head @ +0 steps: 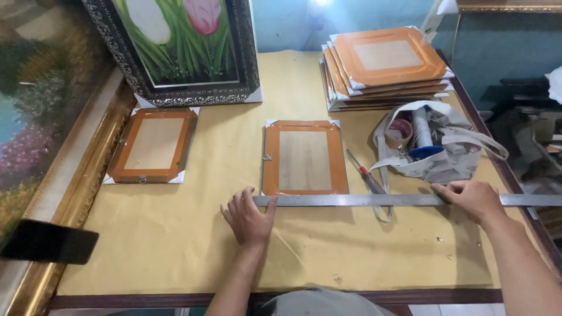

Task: Assembling picture frames by measuring components and securing the backings with a manual tool.

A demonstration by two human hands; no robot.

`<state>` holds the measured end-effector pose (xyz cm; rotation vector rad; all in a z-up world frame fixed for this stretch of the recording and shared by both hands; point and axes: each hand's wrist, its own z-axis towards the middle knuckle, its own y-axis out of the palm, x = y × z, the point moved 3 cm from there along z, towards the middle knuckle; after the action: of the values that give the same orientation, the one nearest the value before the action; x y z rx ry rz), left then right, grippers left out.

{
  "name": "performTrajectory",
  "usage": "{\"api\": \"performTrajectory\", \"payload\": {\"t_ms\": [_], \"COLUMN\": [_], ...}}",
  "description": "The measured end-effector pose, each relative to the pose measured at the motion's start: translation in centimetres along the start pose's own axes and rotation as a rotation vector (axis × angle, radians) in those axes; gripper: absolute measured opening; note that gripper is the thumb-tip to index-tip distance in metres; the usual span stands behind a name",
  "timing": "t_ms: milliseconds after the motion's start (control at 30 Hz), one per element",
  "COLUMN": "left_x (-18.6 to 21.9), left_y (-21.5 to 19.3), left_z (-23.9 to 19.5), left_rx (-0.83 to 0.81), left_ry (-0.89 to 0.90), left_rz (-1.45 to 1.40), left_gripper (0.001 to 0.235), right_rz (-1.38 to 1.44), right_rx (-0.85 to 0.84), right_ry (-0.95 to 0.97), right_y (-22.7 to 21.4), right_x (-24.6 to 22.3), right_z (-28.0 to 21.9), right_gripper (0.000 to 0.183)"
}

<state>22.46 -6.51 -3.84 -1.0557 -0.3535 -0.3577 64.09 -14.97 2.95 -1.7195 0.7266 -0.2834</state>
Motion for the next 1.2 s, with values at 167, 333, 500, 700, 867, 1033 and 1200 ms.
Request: {"api": "performTrajectory", "payload": {"t_ms": [167,333,500,700,867,1033,1200], "left_x": [1.1,1.2,1.7,2.2,2.3,2.2,2.5], "left_y": [-0.8,-0.5,-0.7,-1.1,-1.0,-0.7,-1.2], "left_z": [-0.3,-0.7,-0.5,-0.2,-0.4,-0.7,-0.4], "left_rx": [0.085,0.148,0.098,-0.167,-0.179,-0.162,-0.172], "left_ry": [-0.015,-0.004,0.018,-0.046,-0.03,-0.008,-0.033], "left_rz": [-0.005,-0.067,-0.023,-0.057,-0.016,-0.006,-0.027], "left_gripper": [0.06,0.059,0.063,0.061,0.064,0.064,0.058], "right_rz": [-0.149,-0.27,-0.081,0.152,0.0,-0.103,0.108], "right_rx": [-0.033,-0.09,0.312,0.231,0.16,0.147,0.293], "right_ry": [0.016,0.091,-0.048,-0.352,-0.48,-0.489,-0.56], "right_y": [1.1,1.2,0.3,4.2,5.4,8.1,7.2], "right_x": [1.7,0.9,-1.4,-8.5,-12.3,-11.5,-11.6], "right_z": [1.8,1.9,0.3,0.3,-0.1,2.7,4.4], "right_gripper": [0.049,0.045,0.03,0.026,0.024,0.034,0.028]}}
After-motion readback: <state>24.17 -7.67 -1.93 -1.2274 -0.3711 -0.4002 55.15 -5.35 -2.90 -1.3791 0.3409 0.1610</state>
